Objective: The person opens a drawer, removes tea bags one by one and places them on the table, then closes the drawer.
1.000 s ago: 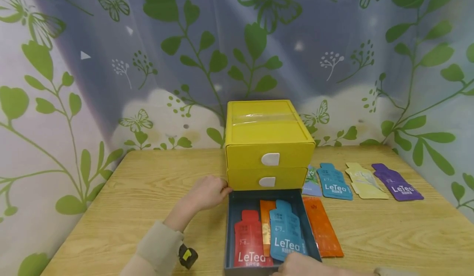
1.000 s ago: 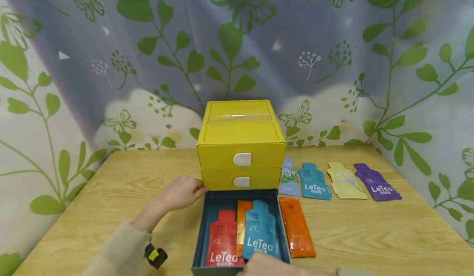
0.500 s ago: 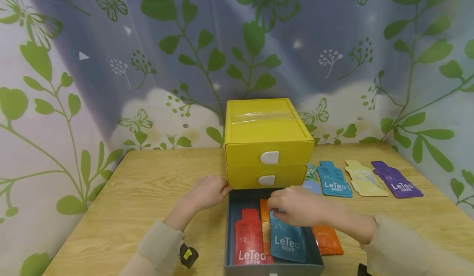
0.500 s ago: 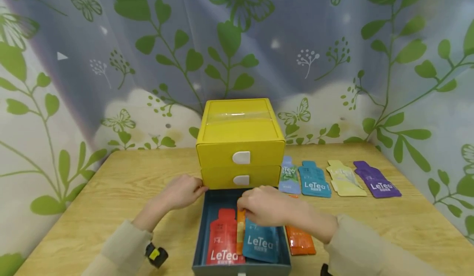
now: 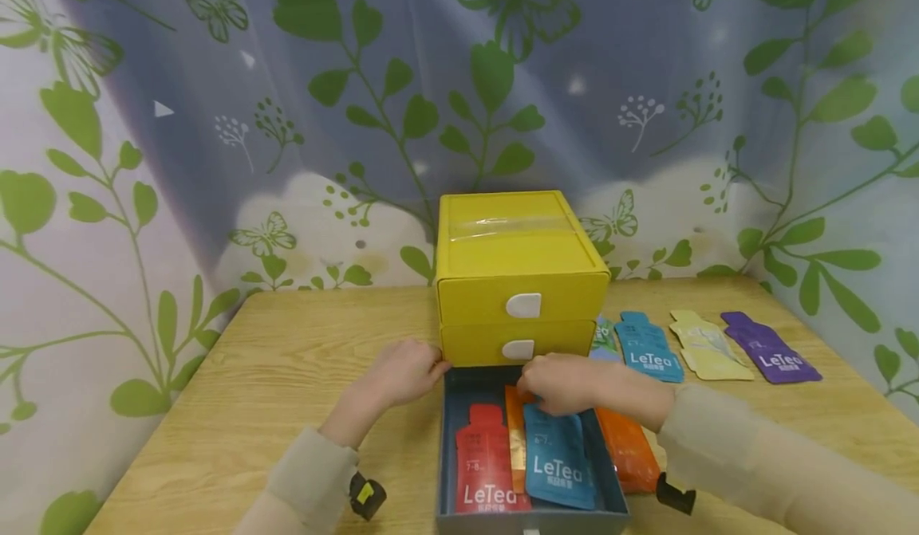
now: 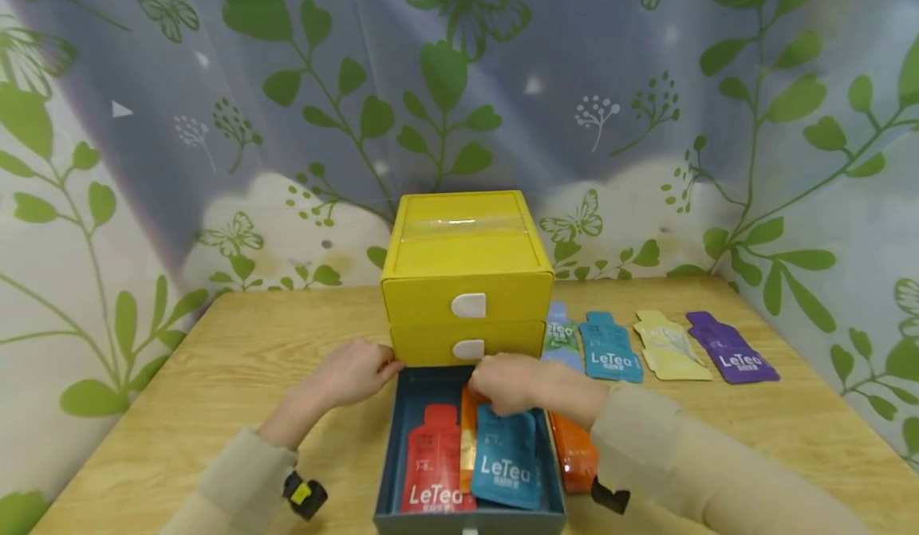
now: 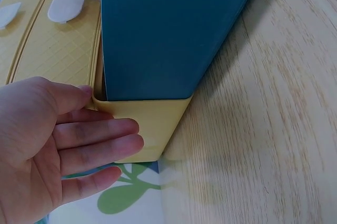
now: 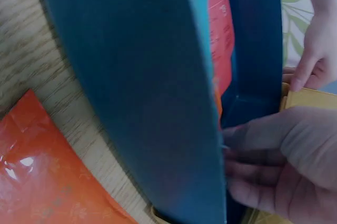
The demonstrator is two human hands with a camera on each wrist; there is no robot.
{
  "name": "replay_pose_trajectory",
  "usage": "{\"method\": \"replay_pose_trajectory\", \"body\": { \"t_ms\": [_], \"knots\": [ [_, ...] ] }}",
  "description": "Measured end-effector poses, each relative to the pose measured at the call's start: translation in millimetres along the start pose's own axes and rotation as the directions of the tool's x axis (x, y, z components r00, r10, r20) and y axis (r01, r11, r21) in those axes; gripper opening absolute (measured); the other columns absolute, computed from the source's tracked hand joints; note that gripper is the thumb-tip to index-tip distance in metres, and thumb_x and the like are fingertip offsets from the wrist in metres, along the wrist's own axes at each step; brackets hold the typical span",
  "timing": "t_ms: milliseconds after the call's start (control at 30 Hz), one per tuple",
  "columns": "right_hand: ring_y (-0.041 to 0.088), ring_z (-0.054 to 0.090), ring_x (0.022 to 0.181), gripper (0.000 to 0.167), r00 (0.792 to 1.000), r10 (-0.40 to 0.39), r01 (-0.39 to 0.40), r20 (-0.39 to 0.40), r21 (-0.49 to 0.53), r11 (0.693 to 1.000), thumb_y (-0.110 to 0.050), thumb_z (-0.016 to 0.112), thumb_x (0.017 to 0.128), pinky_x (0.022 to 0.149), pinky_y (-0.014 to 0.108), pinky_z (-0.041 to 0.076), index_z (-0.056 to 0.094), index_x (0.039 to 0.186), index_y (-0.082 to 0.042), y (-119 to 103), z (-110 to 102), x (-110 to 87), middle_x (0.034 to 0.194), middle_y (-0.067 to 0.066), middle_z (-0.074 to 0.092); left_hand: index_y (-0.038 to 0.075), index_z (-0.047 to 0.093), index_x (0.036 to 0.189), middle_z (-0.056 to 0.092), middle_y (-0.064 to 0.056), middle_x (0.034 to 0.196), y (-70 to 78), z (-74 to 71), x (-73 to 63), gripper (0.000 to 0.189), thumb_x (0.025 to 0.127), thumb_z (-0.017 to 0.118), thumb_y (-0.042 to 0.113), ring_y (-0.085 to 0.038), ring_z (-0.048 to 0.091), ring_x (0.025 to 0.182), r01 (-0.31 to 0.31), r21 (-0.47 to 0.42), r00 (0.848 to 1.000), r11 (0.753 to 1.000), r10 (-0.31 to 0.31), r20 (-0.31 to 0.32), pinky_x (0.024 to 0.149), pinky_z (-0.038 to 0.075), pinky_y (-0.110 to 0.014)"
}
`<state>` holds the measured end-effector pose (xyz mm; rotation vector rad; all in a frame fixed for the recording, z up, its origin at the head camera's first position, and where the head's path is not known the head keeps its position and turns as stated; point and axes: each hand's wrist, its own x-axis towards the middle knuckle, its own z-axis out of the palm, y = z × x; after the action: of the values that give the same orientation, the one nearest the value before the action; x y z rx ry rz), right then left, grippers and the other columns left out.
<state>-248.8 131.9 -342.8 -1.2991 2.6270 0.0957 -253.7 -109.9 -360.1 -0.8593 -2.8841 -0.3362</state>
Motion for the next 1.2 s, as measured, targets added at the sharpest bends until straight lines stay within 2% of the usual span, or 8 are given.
{"method": "replay_pose_trajectory", "body": {
  "t_ms": [200, 367, 533, 700, 833, 1000, 1100, 1200],
  "knots": [
    [0.015, 0.044, 0.058, 0.011, 0.996, 0.084, -0.081, 0.017, -0.132, 0.988, 0.002, 0.061, 0.081, 0.057, 0.026, 0.044, 0.062, 0.078, -0.008, 0.1, 6.6, -1.0, 0.067, 0.000, 0.050, 0.014, 0.050, 0.061, 0.042, 0.006, 0.052, 0.4, 0.0, -0.3, 0.031, 0.091, 0.059, 0.020, -0.009, 0.038, 0.047, -0.004, -0.010, 1.000, 1.000, 0.004, -0.005, 0.047, 0.036, -0.026],
    [0.015, 0.044, 0.057, 0.010, 0.990, 0.129, -0.121, 0.054, -0.133, 0.984, 0.000, 0.065, 0.079, 0.056, 0.028, 0.044, 0.060, 0.085, -0.007, 6.1, 11.7, 0.8, 0.064, 0.001, 0.047, 0.014, 0.050, 0.061, 0.042, 0.006, 0.052, 0.5, -0.2, 0.0, 0.031, 0.091, 0.059, 0.019, -0.010, 0.038, 0.047, -0.001, -0.013, 1.000, 1.000, 0.001, -0.007, 0.048, 0.036, -0.026],
    [0.016, 0.045, 0.059, 0.020, 0.990, 0.125, -0.114, 0.064, -0.156, 0.981, -0.007, 0.071, 0.076, 0.056, 0.028, 0.043, 0.059, 0.092, -0.008, 9.6, 14.9, 3.2, 0.067, 0.000, 0.048, 0.014, 0.051, 0.062, 0.041, 0.006, 0.052, 0.7, -0.8, 0.9, 0.031, 0.090, 0.060, 0.020, -0.010, 0.038, 0.048, -0.001, -0.005, 1.000, 1.000, 0.001, -0.008, 0.048, 0.036, -0.026],
    [0.016, 0.047, 0.063, 0.015, 0.992, 0.116, -0.105, 0.058, -0.171, 0.980, -0.005, 0.069, 0.076, 0.058, 0.030, 0.046, 0.062, 0.089, -0.009, 11.3, 17.2, 2.6, 0.074, 0.001, 0.053, 0.014, 0.050, 0.061, 0.041, 0.006, 0.052, 1.2, -1.0, 0.0, 0.031, 0.091, 0.060, 0.020, -0.010, 0.038, 0.048, 0.013, -0.009, 1.000, 1.000, -0.013, 0.002, 0.048, 0.035, -0.026],
    [0.015, 0.046, 0.063, 0.009, 0.993, 0.100, -0.090, 0.056, -0.161, 0.983, -0.006, 0.069, 0.076, 0.059, 0.030, 0.046, 0.064, 0.082, -0.010, 13.2, 17.5, 0.7, 0.075, 0.001, 0.054, 0.014, 0.051, 0.061, 0.041, 0.006, 0.052, 1.3, -2.1, 0.0, 0.032, 0.091, 0.060, 0.020, -0.010, 0.038, 0.048, 0.008, 0.007, 1.000, 1.000, -0.008, -0.001, 0.047, 0.034, -0.026],
    [0.014, 0.044, 0.062, 0.010, 0.992, 0.103, -0.094, 0.073, -0.118, 0.989, -0.010, 0.071, 0.075, 0.058, 0.028, 0.043, 0.064, 0.083, -0.010, 13.3, 14.8, -1.5, 0.073, -0.002, 0.051, 0.014, 0.051, 0.061, 0.041, 0.005, 0.051, 1.3, -3.3, 0.7, 0.032, 0.091, 0.059, 0.020, -0.010, 0.038, 0.047, 0.012, 0.002, 1.000, 1.000, -0.012, 0.003, 0.047, 0.035, -0.026],
    [0.013, 0.041, 0.060, 0.011, 0.993, 0.098, -0.093, 0.072, -0.069, 0.993, -0.010, 0.071, 0.076, 0.055, 0.025, 0.038, 0.062, 0.080, -0.011, 13.7, 13.1, -2.7, 0.069, -0.004, 0.046, 0.014, 0.050, 0.060, 0.042, 0.005, 0.051, 0.9, -2.5, 0.9, 0.032, 0.091, 0.059, 0.020, -0.011, 0.039, 0.048, 0.010, 0.006, 1.000, 1.000, -0.010, 0.003, 0.047, 0.036, -0.027],
    [0.011, 0.037, 0.054, 0.015, 0.994, 0.084, -0.087, 0.069, 0.029, 0.996, -0.009, 0.071, 0.077, 0.052, 0.024, 0.031, 0.056, 0.074, -0.012, 15.3, 11.3, -4.8, 0.062, -0.005, 0.038, 0.014, 0.050, 0.061, 0.042, 0.005, 0.052, 0.6, -1.2, 0.8, 0.032, 0.091, 0.059, 0.021, -0.011, 0.039, 0.048, 0.008, 0.008, 1.000, 1.000, -0.008, 0.001, 0.048, 0.036, -0.027]
  ]
}}
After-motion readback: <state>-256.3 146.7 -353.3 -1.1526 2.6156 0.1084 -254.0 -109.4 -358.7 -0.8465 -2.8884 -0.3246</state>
